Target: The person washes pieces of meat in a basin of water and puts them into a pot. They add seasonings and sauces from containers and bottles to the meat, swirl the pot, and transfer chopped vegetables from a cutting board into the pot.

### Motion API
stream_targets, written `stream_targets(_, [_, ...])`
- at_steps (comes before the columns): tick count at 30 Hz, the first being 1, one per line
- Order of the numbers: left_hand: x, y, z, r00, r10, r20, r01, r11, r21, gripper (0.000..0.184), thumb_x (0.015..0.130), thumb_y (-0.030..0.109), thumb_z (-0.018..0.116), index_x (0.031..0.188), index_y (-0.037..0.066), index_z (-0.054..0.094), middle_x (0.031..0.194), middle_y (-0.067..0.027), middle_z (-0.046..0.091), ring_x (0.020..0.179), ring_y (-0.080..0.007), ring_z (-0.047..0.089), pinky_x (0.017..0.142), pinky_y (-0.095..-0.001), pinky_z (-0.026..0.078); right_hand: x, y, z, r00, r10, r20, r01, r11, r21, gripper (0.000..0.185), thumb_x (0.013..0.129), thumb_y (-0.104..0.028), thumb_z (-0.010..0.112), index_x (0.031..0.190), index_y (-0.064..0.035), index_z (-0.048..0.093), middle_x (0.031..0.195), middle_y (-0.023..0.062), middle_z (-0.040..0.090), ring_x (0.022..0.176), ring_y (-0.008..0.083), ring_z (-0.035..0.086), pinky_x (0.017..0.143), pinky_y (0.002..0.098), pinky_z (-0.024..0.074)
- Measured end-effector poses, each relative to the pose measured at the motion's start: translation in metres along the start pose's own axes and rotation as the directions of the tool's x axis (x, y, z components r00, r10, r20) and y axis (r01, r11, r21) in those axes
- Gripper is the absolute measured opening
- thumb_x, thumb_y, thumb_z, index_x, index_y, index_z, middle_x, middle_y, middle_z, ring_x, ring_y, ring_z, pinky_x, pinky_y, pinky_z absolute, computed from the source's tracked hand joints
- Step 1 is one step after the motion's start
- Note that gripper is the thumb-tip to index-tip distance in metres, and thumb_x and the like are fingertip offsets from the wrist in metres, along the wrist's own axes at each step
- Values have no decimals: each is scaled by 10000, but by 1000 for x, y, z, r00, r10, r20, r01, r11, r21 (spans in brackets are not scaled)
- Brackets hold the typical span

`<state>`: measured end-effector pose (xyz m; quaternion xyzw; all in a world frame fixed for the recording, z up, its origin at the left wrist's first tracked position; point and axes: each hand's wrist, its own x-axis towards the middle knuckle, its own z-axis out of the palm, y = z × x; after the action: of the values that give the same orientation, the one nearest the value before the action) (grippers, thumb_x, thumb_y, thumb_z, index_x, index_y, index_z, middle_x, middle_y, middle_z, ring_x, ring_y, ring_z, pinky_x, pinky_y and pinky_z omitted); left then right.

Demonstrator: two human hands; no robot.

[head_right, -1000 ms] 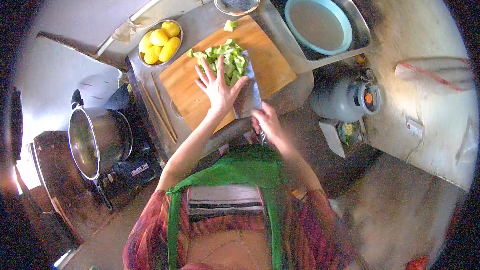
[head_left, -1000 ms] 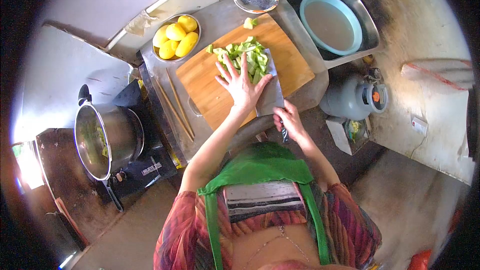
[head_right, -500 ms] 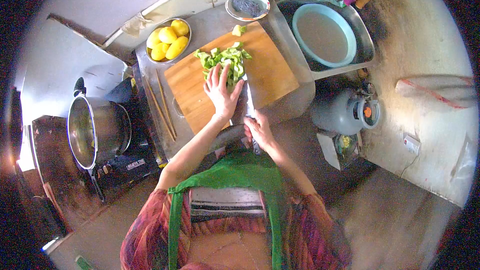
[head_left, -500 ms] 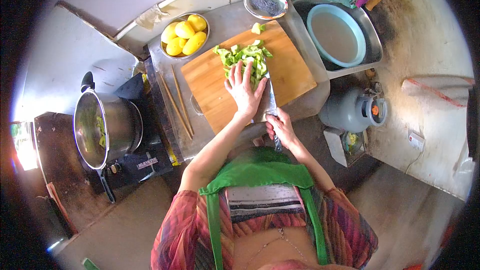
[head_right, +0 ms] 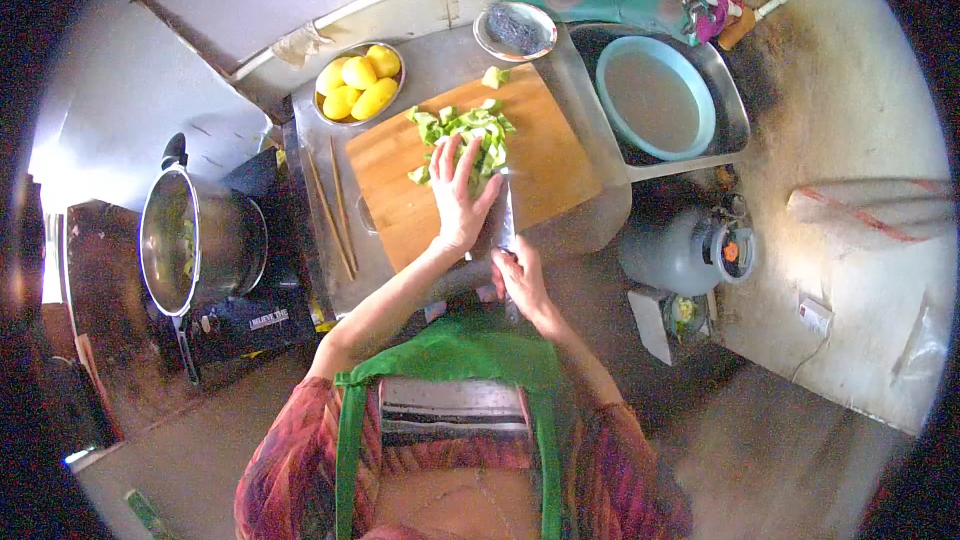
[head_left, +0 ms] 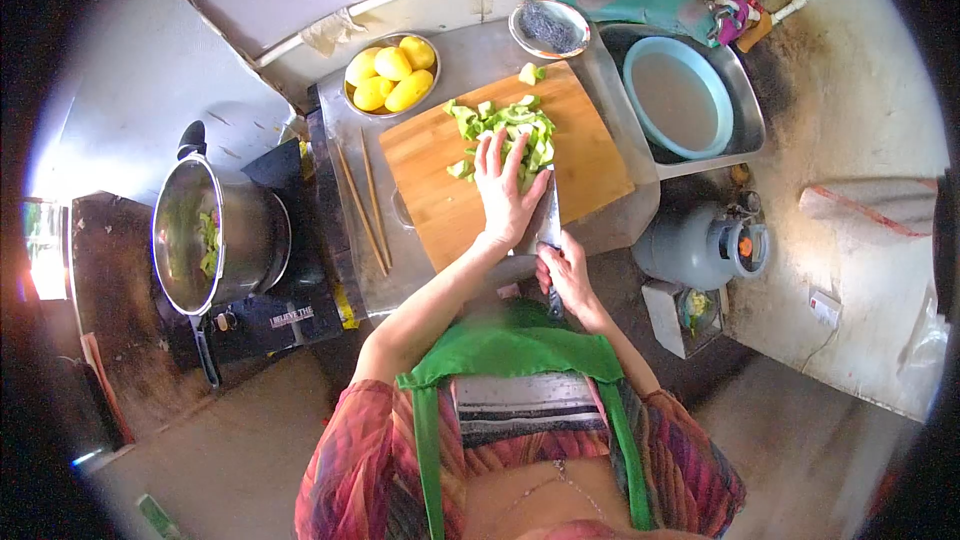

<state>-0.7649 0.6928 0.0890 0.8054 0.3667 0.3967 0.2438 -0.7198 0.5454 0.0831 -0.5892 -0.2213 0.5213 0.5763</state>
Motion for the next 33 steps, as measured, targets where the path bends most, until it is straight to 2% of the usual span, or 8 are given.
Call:
stream_targets(2, [3, 3, -2, 1000, 17, -14, -17, 1000, -16, 603, 716, 238, 708, 1268, 144, 486, 1337, -151, 363, 1256, -381, 279, 1028, -503, 246, 0, -2, 2, 999, -32, -35, 33, 999, 39, 108, 894, -95, 499, 821, -53, 431, 584, 8, 470, 437, 94, 468, 348, 240, 385])
stream_targets(10, [21, 23, -34, 995, 63, -76, -67, 997, -50, 598, 718, 223, 707, 1268, 137, 488, 1348, -164, 351, 1269, -383, 261, 1018, -500, 262, -14, -34, 23, 998, -65, -23, 67, 994, 82, 68, 908, -98, 480, 909, -50, 432, 601, 1, 440, 440, 85, 441, 357, 228, 375])
stream_targets(15, [45, 27, -94, 970, 92, -227, -92, 996, 12, 601, 699, 206, 722, 1245, 103, 493, 1328, -160, 361, 1256, -371, 278, 1038, -469, 258, -14, -78, 69, 984, -154, 89, 158, 987, -34, 61, 899, -116, 463, 881, -59, 451, 583, -1, 427, 441, 76, 418, 372, 223, 377])
stream_targets(19, [60, 13, -170, 927, 72, -368, -47, 996, 74, 596, 707, 220, 718, 1250, 123, 493, 1321, -159, 360, 1251, -374, 274, 1031, -480, 253, -4, -105, 124, 936, -185, 298, 202, 979, -27, 74, 900, -120, 457, 859, -60, 445, 576, -9, 413, 440, 77, 418, 375, 220, 377])
stream_targets(24, [66, -27, -277, 822, 154, -548, 13, 957, 289, 564, 714, 249, 714, 1218, 109, 503, 1256, -207, 403, 1179, -393, 338, 984, -489, 292, 10, -129, 221, 853, -91, 513, 165, 981, -100, 57, 897, -124, 477, 902, -76, 446, 614, -13, 430, 439, 61, 425, 353, 211, 374])
stream_targets(28, [60, -74, -356, 775, 113, -621, 118, 940, 319, 521, 726, 262, 699, 1193, 123, 516, 1227, -193, 424, 1134, -373, 372, 969, -477, 307, 18, -136, 307, 747, -40, 664, 160, 980, -120, 82, 901, -121, 486, 945, -62, 450, 622, -9, 442, 458, 64, 444, 360, 217, 390])
stream_targets(30, [51, -99, -381, 752, -14, -659, 261, 925, 278, 450, 783, 298, 672, 1178, 123, 546, 1190, -163, 479, 1116, -338, 422, 971, -426, 331, 19, -139, 342, 737, 0, 676, 204, 953, -223, 95, 896, -140, 496, 873, -52, 468, 633, 6, 476, 480, 79, 484, 381, 237, 428])
stream_targets(33, [40, -163, -406, 744, -233, -626, 469, 850, 242, 453, 797, 408, 630, 1170, 162, 561, 1199, -162, 488, 1125, -340, 443, 955, -457, 357, 32, -135, 373, 675, 23, 738, 208, 953, -220, 153, 897, -160, 487, 790, -50, 480, 622, 10, 496, 482, 83, 506, 400, 239, 456])
